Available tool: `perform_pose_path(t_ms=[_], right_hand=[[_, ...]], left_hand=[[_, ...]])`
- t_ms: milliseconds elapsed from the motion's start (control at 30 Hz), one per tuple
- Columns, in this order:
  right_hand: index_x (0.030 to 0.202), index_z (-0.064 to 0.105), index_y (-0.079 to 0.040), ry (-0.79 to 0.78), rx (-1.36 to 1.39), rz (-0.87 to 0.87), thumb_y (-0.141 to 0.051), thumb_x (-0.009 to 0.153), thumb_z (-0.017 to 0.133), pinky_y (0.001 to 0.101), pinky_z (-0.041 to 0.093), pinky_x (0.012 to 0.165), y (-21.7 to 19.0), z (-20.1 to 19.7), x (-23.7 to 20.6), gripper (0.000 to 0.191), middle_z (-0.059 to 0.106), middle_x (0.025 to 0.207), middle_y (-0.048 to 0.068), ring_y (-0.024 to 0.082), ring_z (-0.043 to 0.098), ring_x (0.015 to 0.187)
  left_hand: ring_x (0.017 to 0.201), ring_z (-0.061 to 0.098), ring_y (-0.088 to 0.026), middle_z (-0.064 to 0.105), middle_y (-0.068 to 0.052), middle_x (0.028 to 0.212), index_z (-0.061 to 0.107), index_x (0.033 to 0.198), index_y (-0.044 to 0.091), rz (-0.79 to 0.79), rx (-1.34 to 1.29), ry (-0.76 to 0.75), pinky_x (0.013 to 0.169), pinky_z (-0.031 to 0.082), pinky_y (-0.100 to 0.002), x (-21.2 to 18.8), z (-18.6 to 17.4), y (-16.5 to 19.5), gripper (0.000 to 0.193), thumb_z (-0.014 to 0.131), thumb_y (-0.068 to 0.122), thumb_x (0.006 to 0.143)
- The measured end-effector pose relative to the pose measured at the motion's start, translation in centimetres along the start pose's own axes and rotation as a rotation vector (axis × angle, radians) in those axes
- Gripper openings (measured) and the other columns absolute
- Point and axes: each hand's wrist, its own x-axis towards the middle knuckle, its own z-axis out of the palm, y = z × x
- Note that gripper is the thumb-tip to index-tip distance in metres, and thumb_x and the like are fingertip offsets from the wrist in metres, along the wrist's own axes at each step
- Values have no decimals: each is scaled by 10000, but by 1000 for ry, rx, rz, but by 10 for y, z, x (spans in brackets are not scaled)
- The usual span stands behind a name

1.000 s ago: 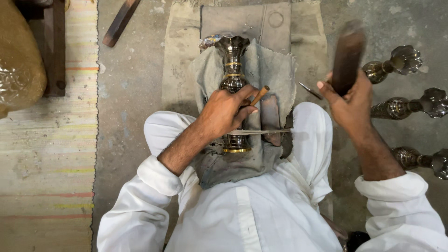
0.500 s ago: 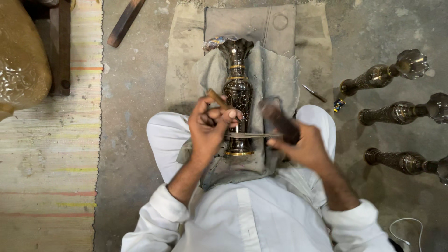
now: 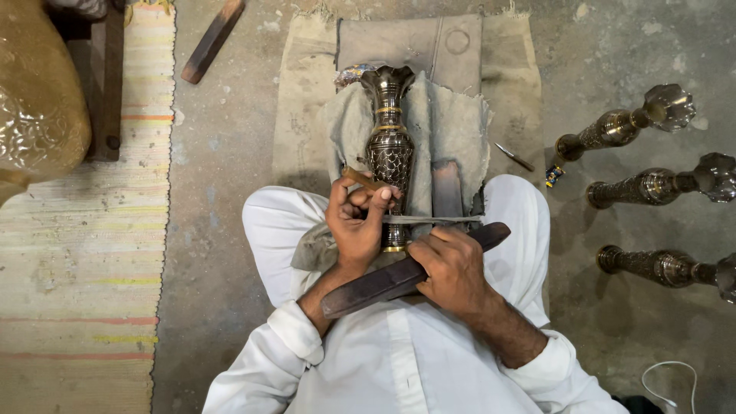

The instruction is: The person sits cross-legged on the floor with an ornate brass vase held upright on a cloth pad on their lap. They hold a small chisel against the vase's decorated surface and repeatedly strike it with a wooden mallet, repositioning the chisel to work along the engraved pattern, with several finished brass vases lying beside them.

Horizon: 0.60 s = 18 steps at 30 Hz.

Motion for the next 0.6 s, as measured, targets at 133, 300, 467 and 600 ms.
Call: perform_pose_path(t_ms=[133,300,467,600], right_hand=[[809,681,-29,-73,62,137,-48,563,827,429,513,634,13,2,-5,287,725,805,104,307,667,693],[866,712,-20,-161,500,575,-160,702,885,296,516,631,52,6,-34,276,678,757,17,138,625,701],[973,699,-18,-106,673,761,-205,822,856,248,475,652,91,1,-51,286,641,797,-48,56,564,728],[1115,673,-24,-56,558,715,-169,850,816,236,459,665,107,-13,-58,335,615,843,-31,54,542,762]], left_hand=[[827,724,-121,763,-130,949,522,1282,-21,-25,68,-30,747,601,-256,14,-12,5,345,696,0,984],[790,706,-108,743,-109,887,579,1319,20,-10,243,-362,708,624,-277,66,-32,27,398,751,43,961],[917,794,-218,782,-110,1009,624,1293,74,189,618,-811,774,637,-356,103,-19,50,420,800,147,919],[877,791,-273,779,-95,897,617,1263,82,198,775,-985,708,602,-408,113,-1,58,434,799,222,895]])
